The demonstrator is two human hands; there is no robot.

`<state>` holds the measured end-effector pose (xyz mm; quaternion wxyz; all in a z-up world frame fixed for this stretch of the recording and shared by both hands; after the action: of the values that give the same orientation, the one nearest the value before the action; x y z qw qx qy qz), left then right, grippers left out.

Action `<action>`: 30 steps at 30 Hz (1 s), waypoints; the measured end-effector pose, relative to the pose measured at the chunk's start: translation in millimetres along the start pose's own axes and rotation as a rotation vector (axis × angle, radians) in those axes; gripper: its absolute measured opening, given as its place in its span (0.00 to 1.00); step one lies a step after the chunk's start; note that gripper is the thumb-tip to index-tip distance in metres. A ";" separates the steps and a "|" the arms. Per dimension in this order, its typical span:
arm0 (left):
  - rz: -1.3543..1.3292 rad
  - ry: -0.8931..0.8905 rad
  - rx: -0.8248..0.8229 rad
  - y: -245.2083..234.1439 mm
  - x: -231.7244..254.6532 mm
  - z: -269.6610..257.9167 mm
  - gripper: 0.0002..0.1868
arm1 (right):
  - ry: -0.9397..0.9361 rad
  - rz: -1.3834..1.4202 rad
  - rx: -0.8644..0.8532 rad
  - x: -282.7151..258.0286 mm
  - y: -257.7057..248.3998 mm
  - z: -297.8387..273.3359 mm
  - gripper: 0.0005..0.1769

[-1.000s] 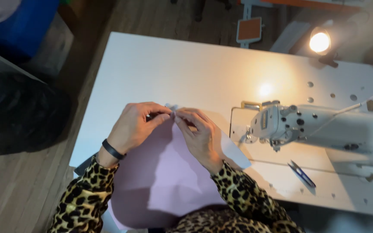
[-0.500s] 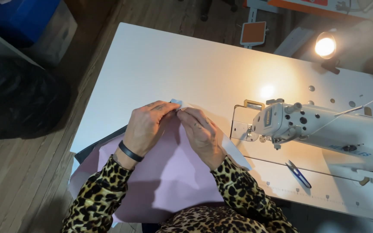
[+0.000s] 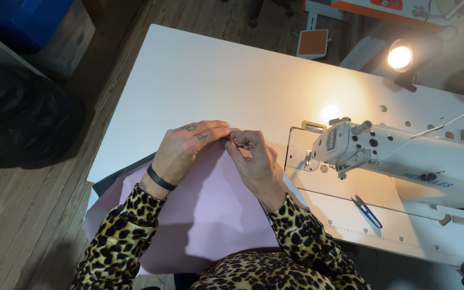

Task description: Sewing together pieces of pink and black material using an industrial sewing machine and trimming excess thread.

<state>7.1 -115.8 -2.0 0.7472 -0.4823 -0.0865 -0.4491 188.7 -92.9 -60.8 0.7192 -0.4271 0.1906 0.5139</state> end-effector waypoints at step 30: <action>0.229 0.084 0.112 -14.3 38.4 18.6 0.16 | -0.122 -0.496 0.021 -88.1 -41.5 37.7 0.12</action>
<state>24.3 -125.4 38.5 0.8222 -0.4273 -0.0248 -0.3752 184.7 -117.5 40.6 0.8379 -0.4213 0.0415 0.3445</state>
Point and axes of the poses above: each hand's wrist, its own z-axis towards the middle knuckle, its own y-axis out of the palm, x = y × z, the point moved 1 cm from there along z, towards the middle knuckle, and after that the axes turned 13 degrees about -z, right-handed, at the moved point
